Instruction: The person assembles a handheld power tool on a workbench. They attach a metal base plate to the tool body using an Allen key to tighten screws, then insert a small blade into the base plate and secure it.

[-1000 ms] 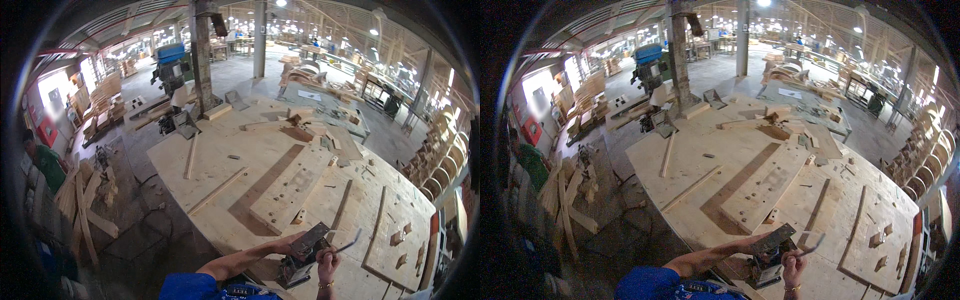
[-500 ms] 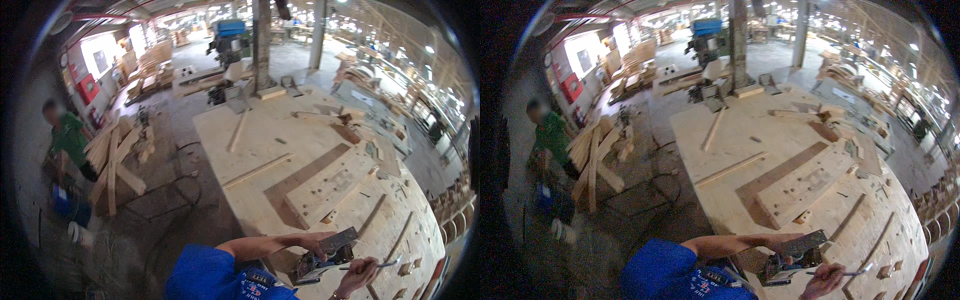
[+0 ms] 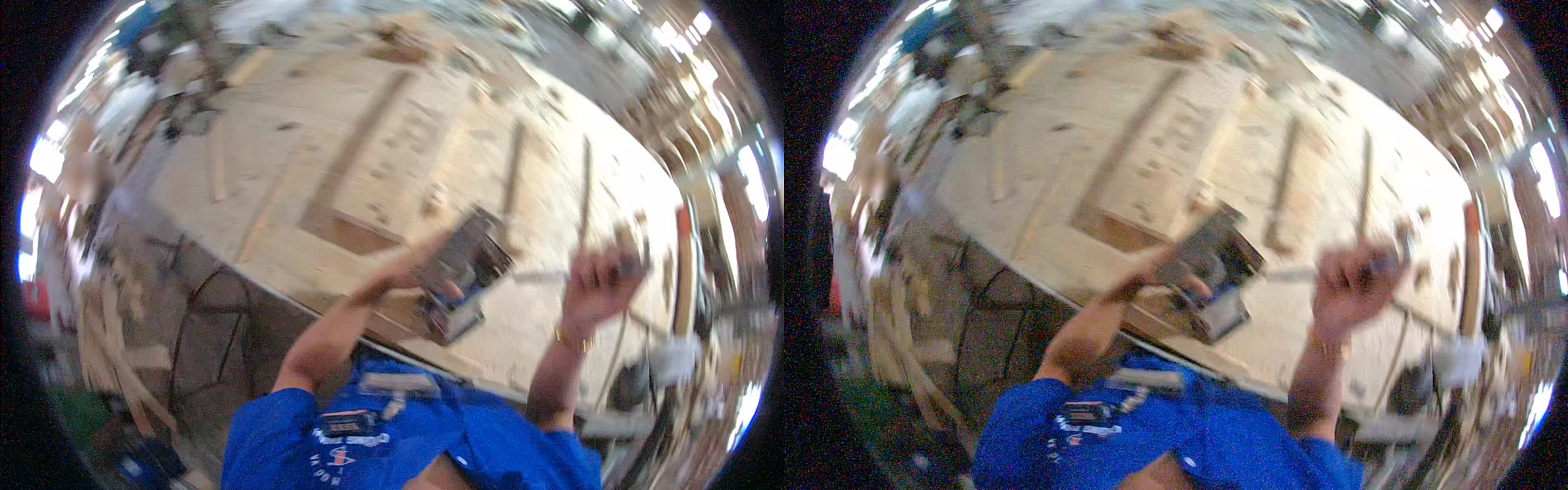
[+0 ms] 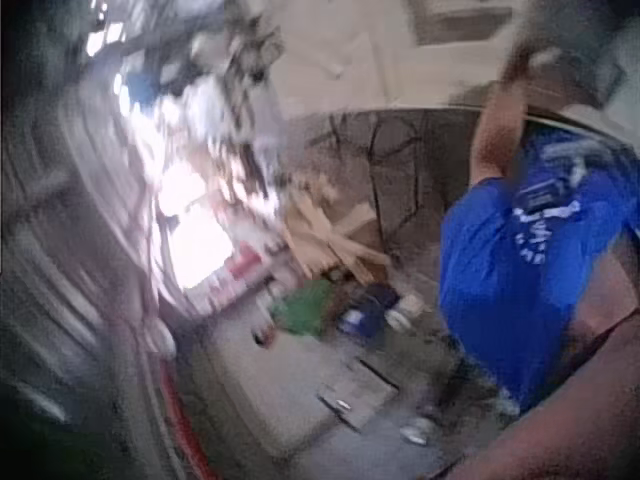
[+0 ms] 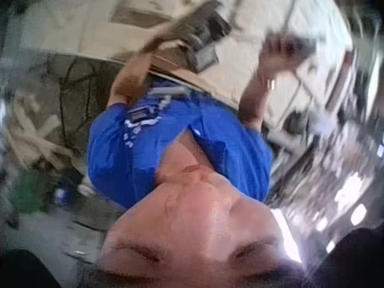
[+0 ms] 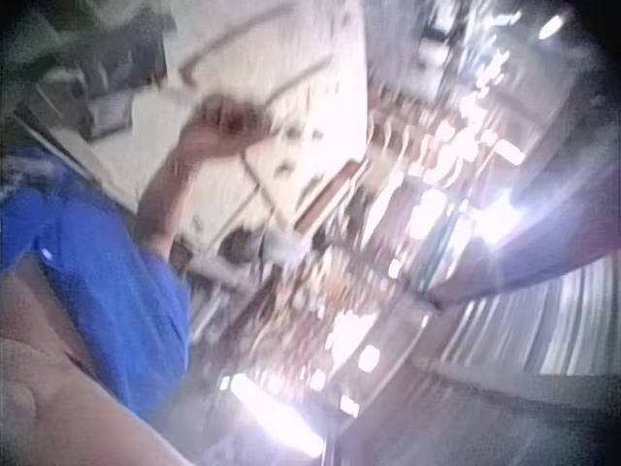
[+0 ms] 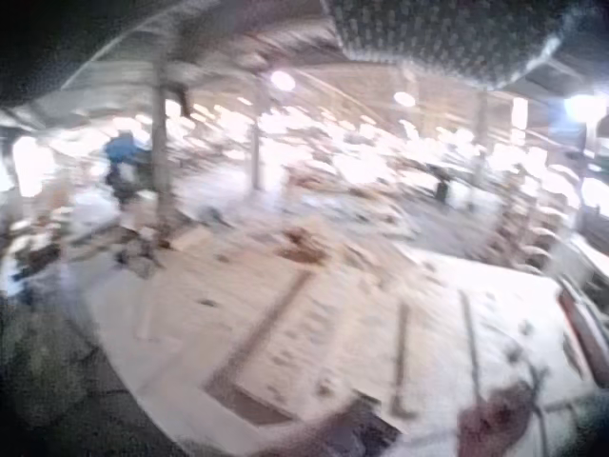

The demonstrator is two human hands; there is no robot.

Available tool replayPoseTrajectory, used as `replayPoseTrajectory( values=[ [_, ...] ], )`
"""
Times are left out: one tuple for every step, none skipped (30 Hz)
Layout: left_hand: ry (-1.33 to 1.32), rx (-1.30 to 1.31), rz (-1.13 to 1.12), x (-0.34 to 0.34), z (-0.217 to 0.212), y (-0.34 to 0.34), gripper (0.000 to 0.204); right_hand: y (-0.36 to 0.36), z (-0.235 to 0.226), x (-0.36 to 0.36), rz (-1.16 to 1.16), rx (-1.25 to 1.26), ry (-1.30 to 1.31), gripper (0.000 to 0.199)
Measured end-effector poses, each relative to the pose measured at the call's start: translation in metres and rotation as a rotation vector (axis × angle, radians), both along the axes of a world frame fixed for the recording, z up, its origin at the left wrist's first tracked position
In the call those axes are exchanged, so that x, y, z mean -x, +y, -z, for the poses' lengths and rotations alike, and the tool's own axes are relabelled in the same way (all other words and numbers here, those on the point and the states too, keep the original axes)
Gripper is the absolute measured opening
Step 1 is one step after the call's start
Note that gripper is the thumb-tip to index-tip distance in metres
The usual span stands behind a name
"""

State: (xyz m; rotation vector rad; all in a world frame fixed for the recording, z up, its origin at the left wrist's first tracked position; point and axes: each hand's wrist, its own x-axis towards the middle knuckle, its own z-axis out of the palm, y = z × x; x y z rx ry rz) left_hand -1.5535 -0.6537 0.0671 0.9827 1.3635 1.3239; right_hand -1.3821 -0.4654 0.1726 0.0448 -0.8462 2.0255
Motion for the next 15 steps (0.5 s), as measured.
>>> replayPoseTrajectory(
  values=[
    [-0.042,0.035,0.010,0.000,-0.009,-0.002,0.095,0.001,-0.012,0.009,-0.092,-0.240,-0.001,0.044],
    [0.007,-0.004,-0.021,-0.002,0.002,-0.004,0.095,-0.004,-0.017,0.014,-0.175,-0.149,0.040,0.044],
    [0.055,-0.044,-0.038,-0.006,0.011,-0.003,0.096,-0.003,-0.021,0.016,-0.186,-0.249,0.032,0.045],
    [0.092,-0.018,-0.045,-0.012,0.007,-0.004,0.096,-0.006,-0.021,0.011,-0.174,-0.201,0.004,0.045],
    [0.133,0.007,-0.057,-0.020,0.005,-0.002,0.097,-0.005,-0.017,0.004,-0.160,-0.231,-0.050,0.046],
    [0.163,0.016,-0.036,-0.013,0.002,0.002,0.097,-0.003,-0.017,0.012,-0.158,-0.272,-0.092,0.047],
    [0.196,0.023,-0.019,-0.006,-0.001,0.006,0.096,-0.001,-0.017,0.019,-0.151,-0.281,-0.112,0.047],
    [0.190,0.035,-0.008,0.000,-0.005,0.009,0.097,0.002,-0.017,0.027,-0.146,-0.292,-0.130,0.047],
    [0.179,0.050,-0.011,0.002,-0.007,0.009,0.097,0.000,-0.014,0.029,-0.153,-0.292,-0.152,0.048],
    [0.131,0.069,-0.020,0.000,-0.009,0.009,0.098,0.000,-0.013,0.033,-0.161,-0.273,-0.182,0.048],
    [0.086,0.062,-0.011,0.000,-0.007,0.010,0.099,-0.001,-0.014,0.037,-0.170,-0.256,-0.208,0.048],
    [0.046,0.057,-0.006,-0.001,-0.005,0.008,0.100,-0.004,-0.014,0.041,-0.187,-0.239,-0.226,0.048],
    [0.010,0.027,0.000,0.000,0.001,0.004,0.100,-0.009,-0.011,0.048,-0.232,-0.237,-0.214,0.046],
    [0.015,0.032,0.013,0.002,0.005,-0.004,0.101,-0.014,-0.008,0.050,-0.284,-0.237,-0.198,0.045],
    [0.017,0.038,0.030,0.004,0.002,-0.010,0.101,-0.017,-0.013,0.050,-0.280,-0.181,-0.278,0.042]
  ],
)
